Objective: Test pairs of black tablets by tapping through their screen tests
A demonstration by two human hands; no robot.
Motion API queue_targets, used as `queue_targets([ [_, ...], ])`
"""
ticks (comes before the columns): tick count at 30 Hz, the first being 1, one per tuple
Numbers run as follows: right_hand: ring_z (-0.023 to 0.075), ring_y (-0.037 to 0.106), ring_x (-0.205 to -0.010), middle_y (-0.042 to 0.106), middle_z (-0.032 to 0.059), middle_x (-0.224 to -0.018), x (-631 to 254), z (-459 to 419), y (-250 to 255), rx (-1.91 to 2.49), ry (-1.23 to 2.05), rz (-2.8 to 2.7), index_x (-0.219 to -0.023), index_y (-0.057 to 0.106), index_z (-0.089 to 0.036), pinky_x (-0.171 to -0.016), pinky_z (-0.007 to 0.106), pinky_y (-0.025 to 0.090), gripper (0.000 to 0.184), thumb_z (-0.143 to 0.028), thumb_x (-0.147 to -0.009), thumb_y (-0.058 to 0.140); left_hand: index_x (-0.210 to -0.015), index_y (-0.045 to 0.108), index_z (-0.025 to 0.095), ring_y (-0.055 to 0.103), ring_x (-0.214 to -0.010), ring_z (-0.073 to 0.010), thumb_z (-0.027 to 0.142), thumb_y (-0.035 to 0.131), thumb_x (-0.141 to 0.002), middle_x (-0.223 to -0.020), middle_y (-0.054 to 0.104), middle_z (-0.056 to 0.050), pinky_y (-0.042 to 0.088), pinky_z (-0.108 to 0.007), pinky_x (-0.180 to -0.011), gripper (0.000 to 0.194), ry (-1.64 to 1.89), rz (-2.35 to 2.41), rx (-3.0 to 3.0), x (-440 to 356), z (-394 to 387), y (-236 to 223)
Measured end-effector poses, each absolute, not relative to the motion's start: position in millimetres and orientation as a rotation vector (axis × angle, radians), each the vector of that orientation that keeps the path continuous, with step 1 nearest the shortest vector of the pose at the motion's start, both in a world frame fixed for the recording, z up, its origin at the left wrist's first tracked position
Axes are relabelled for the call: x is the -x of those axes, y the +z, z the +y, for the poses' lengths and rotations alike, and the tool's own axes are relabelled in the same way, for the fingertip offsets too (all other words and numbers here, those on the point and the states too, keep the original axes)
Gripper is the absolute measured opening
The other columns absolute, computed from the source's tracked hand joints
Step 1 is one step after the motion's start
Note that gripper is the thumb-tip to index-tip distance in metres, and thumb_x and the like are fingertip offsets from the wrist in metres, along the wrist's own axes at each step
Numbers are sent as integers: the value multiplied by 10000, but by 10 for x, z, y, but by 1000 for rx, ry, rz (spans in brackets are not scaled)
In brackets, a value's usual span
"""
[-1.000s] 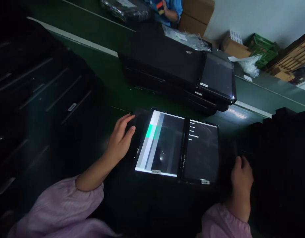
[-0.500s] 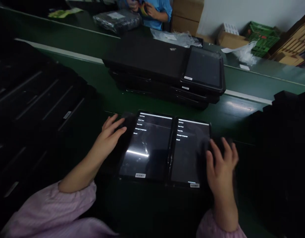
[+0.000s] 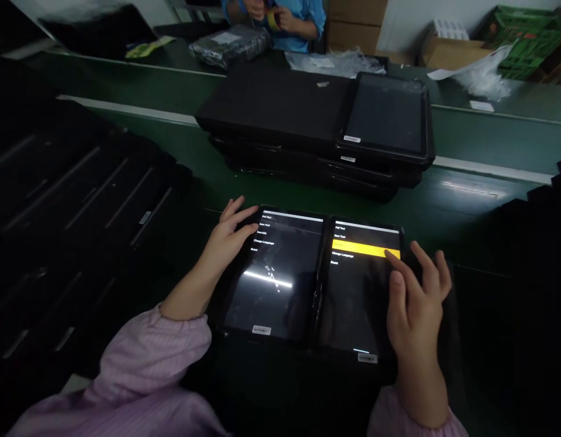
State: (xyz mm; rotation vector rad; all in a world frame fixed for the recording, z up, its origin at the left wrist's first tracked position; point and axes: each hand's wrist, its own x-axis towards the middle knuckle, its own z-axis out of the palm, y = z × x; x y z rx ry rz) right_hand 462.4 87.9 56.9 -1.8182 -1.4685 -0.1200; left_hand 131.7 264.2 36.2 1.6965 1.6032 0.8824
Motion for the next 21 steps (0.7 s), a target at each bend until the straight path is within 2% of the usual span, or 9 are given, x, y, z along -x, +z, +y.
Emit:
queue_targets([
  [3, 435, 517, -1525, 702, 185, -1451, -4579, 867, 651, 1798, -110, -1337, -1248, 821, -173, -1268, 738, 381, 490, -479, -1150, 451, -1353, 789, 297, 202, -1737, -392, 268, 780, -899, -1778, 473, -88, 166, -703, -1383, 455, 797, 1609, -1757, -1314, 2638, 391],
  [6, 404, 577, -1479, 732, 177, -1391, -4513, 877, 720, 1735, -118, -1283, -1212, 825, -156, -1268, 700, 414, 440, -418, -1148, 478, -1399, 770, 254, 200, -1736, -396, 246, 786, -890, -1788, 449, -127, 180, -664, -1391, 509, 774, 1613, -1768, -1304, 2618, 418],
  [10, 381, 616, -1436, 752, 160, -1337, -4530, 872, 731, 1723, -139, -1274, -1128, 843, -173, -1232, 661, 463, 410, -383, -1145, 491, -1387, 784, 283, 333, -1696, -375, 306, 743, -913, -1765, 492, -93, 256, -606, -1386, 476, 969, 1503, -1526, -1216, 2521, 444],
  [14, 409, 480, -1558, 728, 115, -1398, -4571, 849, 693, 1786, -135, -1582, -1054, 870, -265, -1215, 664, 464, 382, -427, -1132, 533, -1333, 815, 296, 382, -1675, -372, 341, 745, -901, -1735, 538, -72, 289, -592, -1378, 439, 989, 1468, -1452, -1137, 2420, 474],
  [18, 418, 276, -1675, 577, 61, -1617, -4400, 840, 718, 1685, -41, -1816, -1115, 868, -306, -1270, 684, 426, 311, -366, -1117, 563, -1312, 822, 329, 340, -1694, -369, 361, 751, -921, -1726, 554, -37, 245, -628, -1388, 399, 922, 1497, -1510, -1153, 2393, 518],
  [21, 428, 185, -1707, 458, 21, -1736, -4213, 836, 744, 1620, 72, -1951, -1213, 849, -323, -1291, 679, 428, 309, -343, -1114, 557, -1300, 826, 338, 319, -1704, -364, 345, 746, -931, -1722, 560, -20, 225, -638, -1393, 378, 913, 1517, -1512, -1179, 2395, 535],
])
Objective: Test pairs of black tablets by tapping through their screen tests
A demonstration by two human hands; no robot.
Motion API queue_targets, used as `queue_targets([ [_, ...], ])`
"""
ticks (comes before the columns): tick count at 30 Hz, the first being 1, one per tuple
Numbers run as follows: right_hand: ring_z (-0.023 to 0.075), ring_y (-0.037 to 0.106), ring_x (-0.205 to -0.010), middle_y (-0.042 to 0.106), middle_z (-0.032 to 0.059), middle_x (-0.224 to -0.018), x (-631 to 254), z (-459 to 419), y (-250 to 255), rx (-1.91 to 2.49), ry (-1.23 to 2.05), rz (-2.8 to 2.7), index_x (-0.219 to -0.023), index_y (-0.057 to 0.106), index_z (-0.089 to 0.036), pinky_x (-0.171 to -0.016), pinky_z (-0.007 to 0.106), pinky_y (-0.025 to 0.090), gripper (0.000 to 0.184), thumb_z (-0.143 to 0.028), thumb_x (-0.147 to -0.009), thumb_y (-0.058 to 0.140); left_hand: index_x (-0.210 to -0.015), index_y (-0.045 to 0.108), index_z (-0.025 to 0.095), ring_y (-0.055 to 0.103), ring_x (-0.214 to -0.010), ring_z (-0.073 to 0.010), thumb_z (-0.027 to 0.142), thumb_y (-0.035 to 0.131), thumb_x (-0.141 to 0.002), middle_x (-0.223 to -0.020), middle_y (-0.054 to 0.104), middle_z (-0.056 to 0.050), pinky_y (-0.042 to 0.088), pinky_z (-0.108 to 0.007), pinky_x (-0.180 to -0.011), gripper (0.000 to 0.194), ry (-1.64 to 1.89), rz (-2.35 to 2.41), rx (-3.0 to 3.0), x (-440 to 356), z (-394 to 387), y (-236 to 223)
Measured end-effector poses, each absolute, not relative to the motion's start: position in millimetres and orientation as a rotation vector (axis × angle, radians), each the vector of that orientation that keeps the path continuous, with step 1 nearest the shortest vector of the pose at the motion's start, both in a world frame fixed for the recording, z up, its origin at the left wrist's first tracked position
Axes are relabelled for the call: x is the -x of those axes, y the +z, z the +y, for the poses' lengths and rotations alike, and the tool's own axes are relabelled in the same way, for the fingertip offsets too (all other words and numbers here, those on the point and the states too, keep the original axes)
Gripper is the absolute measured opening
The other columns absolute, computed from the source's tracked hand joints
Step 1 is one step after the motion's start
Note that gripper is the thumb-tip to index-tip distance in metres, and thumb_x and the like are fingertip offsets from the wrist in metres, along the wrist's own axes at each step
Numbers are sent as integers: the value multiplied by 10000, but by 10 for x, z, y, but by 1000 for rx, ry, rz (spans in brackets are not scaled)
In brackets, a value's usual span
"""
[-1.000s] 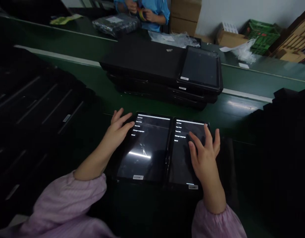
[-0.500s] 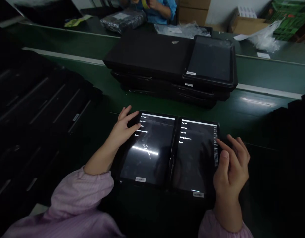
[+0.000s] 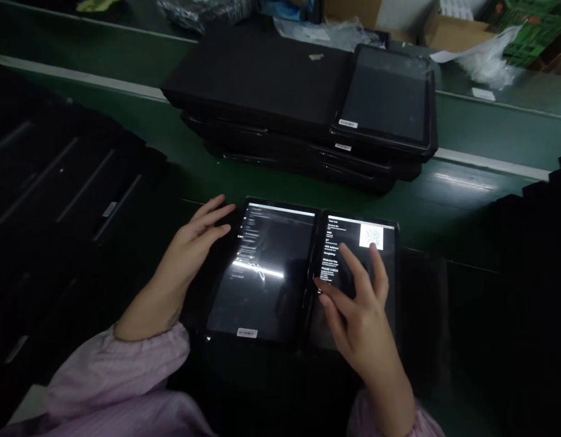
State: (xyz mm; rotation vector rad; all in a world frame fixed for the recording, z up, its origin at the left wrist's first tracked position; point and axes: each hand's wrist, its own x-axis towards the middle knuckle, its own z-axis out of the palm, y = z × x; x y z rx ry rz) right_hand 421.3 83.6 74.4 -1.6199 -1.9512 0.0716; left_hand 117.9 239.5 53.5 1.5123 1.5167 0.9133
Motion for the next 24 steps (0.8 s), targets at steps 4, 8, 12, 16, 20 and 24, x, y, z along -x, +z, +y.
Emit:
queue_targets([
  [4, 437, 132, -1720, 412, 2, -1777, -4139, 845, 730, 1605, 122, -2035, -1256, 835, -320, -1284, 705, 437, 315, -354, -1119, 554, -1310, 824, 336, 282, -1718, -360, 343, 739, -938, -1725, 556, -15, 203, -638, -1399, 382, 893, 1529, -1538, -1185, 2398, 517],
  [8, 425, 265, -1688, 646, 56, -1574, -4295, 855, 741, 1623, -13, -1951, -1010, 867, -261, -1253, 712, 471, 299, -312, -1104, 587, -1326, 816, 320, 280, -1718, -364, 339, 729, -941, -1716, 564, -36, 204, -640, -1400, 396, 868, 1541, -1599, -1178, 2410, 474],
  [12, 414, 482, -1570, 765, 109, -1345, -4488, 832, 832, 1718, -152, -1740, -942, 853, -244, -1187, 695, 525, 315, -286, -1103, 586, -1348, 797, 317, 288, -1714, -370, 326, 724, -950, -1704, 575, -44, 183, -664, -1400, 404, 822, 1560, -1712, -1180, 2426, 437],
  [16, 403, 562, -1506, 759, 128, -1349, -4611, 850, 916, 1746, -150, -1657, -1051, 849, -245, -1184, 683, 520, 300, -290, -1116, 559, -1408, 745, 306, 276, -1711, -407, 365, 757, -959, -1721, 542, -85, 268, -707, -1364, 454, 739, 1600, -1853, -1229, 2419, 418],
  [20, 424, 537, -1517, 728, 139, -1398, -4749, 966, 915, 1746, -178, -1743, -1084, 839, -235, -1185, 697, 501, 330, -360, -1128, 537, -1509, 658, 271, 188, -1725, -458, 534, 884, -868, -1810, 394, -143, 240, -752, -1351, 729, 672, 1575, -1894, -1306, 2411, 410],
  [24, 496, 407, -1587, 627, 158, -1548, -4843, 1123, 823, 1770, -171, -1856, -1192, 830, -244, -1175, 768, 458, 394, -463, -1132, 507, -1437, 722, 308, 295, -1703, -391, 496, 749, -985, -1755, 493, -89, 234, -697, -1373, 490, 813, 1573, -1792, -1332, 2460, 394],
])
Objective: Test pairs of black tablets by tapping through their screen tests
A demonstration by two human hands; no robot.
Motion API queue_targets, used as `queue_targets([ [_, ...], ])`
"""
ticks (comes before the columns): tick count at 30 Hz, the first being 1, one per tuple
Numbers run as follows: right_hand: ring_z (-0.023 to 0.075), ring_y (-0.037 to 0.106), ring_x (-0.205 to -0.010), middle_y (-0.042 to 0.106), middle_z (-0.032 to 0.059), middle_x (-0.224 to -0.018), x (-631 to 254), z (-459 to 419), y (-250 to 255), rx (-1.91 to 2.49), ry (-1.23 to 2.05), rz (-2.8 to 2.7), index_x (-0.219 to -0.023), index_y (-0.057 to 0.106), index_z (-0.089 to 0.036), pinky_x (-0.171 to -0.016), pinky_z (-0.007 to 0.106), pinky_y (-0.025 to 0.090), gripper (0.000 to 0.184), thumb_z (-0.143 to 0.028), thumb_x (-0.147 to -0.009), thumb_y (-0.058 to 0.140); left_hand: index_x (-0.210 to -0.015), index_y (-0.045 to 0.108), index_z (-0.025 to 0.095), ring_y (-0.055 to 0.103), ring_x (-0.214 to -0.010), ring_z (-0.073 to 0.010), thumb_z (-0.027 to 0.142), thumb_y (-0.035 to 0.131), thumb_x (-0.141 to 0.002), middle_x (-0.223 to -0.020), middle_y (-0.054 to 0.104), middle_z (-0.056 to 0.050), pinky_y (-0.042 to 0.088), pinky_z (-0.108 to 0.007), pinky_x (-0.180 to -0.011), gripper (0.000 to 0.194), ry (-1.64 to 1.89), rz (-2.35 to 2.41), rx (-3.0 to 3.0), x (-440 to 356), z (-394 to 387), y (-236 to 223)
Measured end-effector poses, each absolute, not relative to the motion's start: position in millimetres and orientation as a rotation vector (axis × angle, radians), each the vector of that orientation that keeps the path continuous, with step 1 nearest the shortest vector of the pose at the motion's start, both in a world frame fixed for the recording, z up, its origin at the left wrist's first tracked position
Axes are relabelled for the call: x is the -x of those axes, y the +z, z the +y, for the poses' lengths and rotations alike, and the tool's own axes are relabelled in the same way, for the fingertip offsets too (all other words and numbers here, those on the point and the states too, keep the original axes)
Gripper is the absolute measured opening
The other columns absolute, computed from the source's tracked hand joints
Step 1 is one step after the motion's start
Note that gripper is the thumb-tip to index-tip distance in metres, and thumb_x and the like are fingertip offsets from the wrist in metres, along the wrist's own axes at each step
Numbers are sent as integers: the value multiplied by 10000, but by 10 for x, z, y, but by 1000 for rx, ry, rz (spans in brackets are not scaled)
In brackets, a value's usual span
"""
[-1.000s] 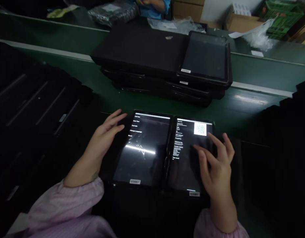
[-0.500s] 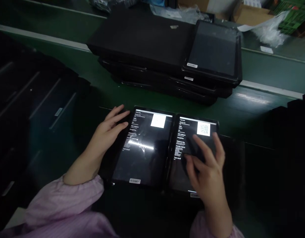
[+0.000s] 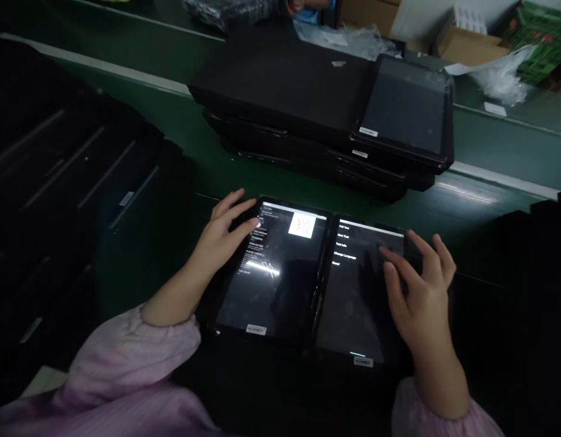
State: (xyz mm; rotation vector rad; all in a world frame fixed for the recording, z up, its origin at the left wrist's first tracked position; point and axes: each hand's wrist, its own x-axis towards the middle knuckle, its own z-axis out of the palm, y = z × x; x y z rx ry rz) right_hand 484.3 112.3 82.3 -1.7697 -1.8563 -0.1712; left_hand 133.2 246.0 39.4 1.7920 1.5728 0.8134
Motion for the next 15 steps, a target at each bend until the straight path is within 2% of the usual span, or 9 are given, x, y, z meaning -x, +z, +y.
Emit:
queue_targets([
  [2, 511, 343, -1617, 566, 164, -1615, -4844, 1184, 758, 1753, -172, -1880, -1240, 822, -247, -1204, 793, 409, 387, -442, -1132, 506, -1393, 757, 293, 369, -1672, -362, 404, 703, -1003, -1712, 554, -83, 252, -659, -1379, 409, 874, 1592, -1775, -1336, 2499, 384],
  [5, 531, 267, -1645, 488, 171, -1686, -4821, 1237, 662, 1739, -171, -1886, -1264, 818, -231, -1232, 816, 356, 382, -414, -1129, 511, -1377, 772, 282, 412, -1645, -352, 335, 704, -980, -1685, 593, -82, 257, -657, -1377, 406, 843, 1602, -1833, -1355, 2545, 382],
  [8, 537, 235, -1657, 489, 161, -1692, -4824, 1249, 591, 1736, -172, -1878, -1216, 832, -228, -1235, 832, 336, 397, -420, -1131, 496, -1369, 772, 317, 462, -1604, -331, 313, 676, -998, -1642, 640, -50, 305, -654, -1360, 383, 810, 1628, -1853, -1386, 2572, 407],
  [10, 519, 253, -1658, 523, 138, -1671, -4847, 1242, 568, 1722, -166, -1849, -1200, 833, -241, -1238, 827, 342, 400, -424, -1132, 484, -1336, 786, 315, 507, -1558, -324, 288, 653, -1008, -1593, 679, -48, 340, -647, -1344, 355, 801, 1672, -1834, -1407, 2590, 432],
  [15, 464, 414, -1596, 635, 110, -1564, -4901, 1180, 599, 1752, -170, -1658, -1193, 837, -266, -1232, 772, 405, 394, -461, -1128, 501, -1290, 790, 288, 515, -1526, -342, 284, 687, -985, -1517, 715, -66, 376, -642, -1322, 321, 773, 1719, -1826, -1452, 2626, 474],
])
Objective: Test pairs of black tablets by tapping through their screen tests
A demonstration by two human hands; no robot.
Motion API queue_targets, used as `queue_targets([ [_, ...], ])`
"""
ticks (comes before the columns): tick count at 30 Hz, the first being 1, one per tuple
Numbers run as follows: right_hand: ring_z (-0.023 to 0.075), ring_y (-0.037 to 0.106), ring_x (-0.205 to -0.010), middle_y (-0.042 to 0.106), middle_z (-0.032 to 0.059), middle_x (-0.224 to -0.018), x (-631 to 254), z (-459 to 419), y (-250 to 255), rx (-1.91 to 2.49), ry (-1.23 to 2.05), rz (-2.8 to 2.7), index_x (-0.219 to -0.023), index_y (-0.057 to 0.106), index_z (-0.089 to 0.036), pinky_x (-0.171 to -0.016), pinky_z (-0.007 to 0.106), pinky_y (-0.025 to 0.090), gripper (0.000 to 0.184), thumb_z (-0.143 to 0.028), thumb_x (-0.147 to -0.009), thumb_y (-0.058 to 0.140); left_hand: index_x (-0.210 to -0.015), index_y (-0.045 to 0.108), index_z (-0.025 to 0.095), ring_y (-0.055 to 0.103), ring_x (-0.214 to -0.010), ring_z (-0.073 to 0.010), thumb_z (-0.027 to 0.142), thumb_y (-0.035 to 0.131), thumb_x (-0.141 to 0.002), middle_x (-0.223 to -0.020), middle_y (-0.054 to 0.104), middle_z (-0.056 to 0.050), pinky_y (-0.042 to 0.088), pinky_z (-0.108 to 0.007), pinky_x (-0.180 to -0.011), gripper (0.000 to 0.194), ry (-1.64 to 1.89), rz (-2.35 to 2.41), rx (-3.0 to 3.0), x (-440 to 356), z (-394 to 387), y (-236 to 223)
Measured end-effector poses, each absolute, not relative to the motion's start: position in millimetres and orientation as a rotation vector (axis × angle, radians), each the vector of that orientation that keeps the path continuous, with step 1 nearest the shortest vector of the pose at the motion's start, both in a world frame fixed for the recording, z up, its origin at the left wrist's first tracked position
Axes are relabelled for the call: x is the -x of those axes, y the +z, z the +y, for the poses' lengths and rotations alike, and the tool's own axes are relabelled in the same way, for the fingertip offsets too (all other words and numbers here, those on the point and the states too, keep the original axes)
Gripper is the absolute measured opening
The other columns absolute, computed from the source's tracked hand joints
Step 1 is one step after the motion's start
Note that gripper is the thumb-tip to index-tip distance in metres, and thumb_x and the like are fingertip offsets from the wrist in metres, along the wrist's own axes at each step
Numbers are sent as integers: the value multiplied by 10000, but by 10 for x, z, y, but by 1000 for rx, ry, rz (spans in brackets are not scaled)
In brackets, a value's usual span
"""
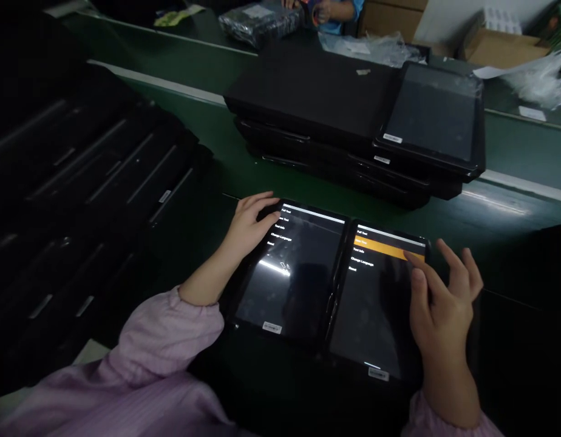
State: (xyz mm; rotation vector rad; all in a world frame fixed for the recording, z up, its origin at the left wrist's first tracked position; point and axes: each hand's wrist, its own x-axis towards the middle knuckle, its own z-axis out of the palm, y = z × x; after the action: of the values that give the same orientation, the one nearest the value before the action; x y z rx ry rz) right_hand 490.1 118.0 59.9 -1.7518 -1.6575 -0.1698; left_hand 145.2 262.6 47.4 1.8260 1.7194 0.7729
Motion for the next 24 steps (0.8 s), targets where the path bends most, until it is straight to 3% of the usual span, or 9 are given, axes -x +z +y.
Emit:
queue_targets([
  [7, 424, 556, -1488, 706, 124, -1459, -4873, 929, 631, 1735, -97, -1538, -1117, 850, -248, -1134, 722, 522, 357, -441, -1121, 550, -1309, 784, 266, 469, -1565, -353, 303, 730, -952, -1561, 686, -87, 335, -635, -1345, 363, 771, 1693, -1784, -1471, 2626, 487],
  [10, 391, 577, -1470, 732, 97, -1422, -4873, 847, 597, 1697, -47, -1617, -1038, 860, -268, -1172, 705, 502, 314, -410, -1108, 589, -1335, 787, 285, 425, -1609, -341, 354, 677, -986, -1629, 636, -70, 346, -628, -1343, 372, 753, 1653, -1739, -1441, 2640, 490],
  [14, 402, 522, -1526, 720, 98, -1454, -4869, 835, 575, 1651, -74, -1726, -1019, 870, -273, -1191, 687, 481, 313, -368, -1107, 584, -1385, 776, 304, 363, -1656, -340, 377, 639, -1012, -1701, 570, -53, 307, -628, -1361, 404, 724, 1599, -1716, -1367, 2644, 492],
  [24, 456, 382, -1618, 620, 114, -1592, -4888, 865, 484, 1671, -144, -1753, -1121, 855, -269, -1239, 770, 367, 326, -402, -1118, 558, -1478, 711, 393, 235, -1728, -320, 417, 672, -1019, -1801, 447, 6, 148, -650, -1398, 461, 662, 1453, -1800, -1088, 2392, 386],
])
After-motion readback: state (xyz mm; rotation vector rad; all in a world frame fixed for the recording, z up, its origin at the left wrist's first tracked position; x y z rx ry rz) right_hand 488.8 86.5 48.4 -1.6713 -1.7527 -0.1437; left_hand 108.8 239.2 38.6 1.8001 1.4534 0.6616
